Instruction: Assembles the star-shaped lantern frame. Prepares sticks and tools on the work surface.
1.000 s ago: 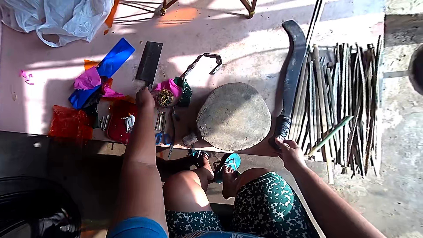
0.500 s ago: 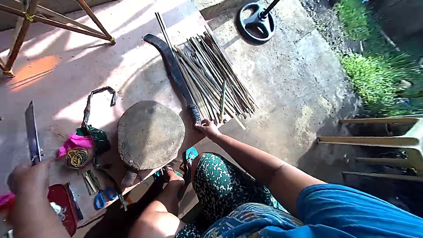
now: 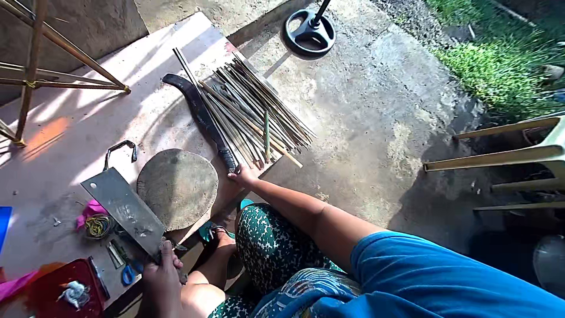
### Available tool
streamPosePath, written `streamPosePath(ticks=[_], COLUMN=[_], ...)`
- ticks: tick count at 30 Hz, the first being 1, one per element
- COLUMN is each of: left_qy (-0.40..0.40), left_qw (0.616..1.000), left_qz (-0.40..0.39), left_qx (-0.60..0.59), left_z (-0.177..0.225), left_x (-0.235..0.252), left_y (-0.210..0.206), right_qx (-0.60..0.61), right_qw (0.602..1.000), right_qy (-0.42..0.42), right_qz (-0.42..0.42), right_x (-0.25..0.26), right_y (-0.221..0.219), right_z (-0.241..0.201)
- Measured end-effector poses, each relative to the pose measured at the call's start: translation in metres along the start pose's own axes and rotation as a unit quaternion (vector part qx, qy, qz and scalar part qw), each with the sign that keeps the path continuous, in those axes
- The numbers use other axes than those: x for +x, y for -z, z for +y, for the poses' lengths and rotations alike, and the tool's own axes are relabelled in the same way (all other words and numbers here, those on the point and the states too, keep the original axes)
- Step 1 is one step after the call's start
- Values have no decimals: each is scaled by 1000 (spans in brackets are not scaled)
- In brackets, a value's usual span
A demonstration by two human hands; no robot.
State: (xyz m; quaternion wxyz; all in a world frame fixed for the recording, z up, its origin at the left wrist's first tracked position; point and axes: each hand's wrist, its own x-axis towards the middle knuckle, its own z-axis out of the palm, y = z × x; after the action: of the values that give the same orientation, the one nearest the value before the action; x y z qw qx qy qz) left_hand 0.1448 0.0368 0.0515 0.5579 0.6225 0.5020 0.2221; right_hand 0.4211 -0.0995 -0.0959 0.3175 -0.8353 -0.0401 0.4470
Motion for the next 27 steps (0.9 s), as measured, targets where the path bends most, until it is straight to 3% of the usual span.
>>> streamPosePath(ticks=[4,8,10,20,27], left_qy=[26,31,36,37,16], left_qw=[999,997,995,982,975], left_qz=[6,8,12,11,0], left_qx=[24,71,97,182,223], left_z=[-16,-28,-37,-61,-59], left_x=[-5,0,6,24,23], left_y=[-5,-8,-7,-3,-5], right_qx=[-107,-51,-42,-16,58], right_qw=[991,980,972,974,975], right_qy=[73,50,10,-88,-52], right_qz=[15,187,233,206,207], right_x=[-12,-27,-23,-4,-5], right_y=[35,89,107,108,107], right_z=[4,15,27,51,60])
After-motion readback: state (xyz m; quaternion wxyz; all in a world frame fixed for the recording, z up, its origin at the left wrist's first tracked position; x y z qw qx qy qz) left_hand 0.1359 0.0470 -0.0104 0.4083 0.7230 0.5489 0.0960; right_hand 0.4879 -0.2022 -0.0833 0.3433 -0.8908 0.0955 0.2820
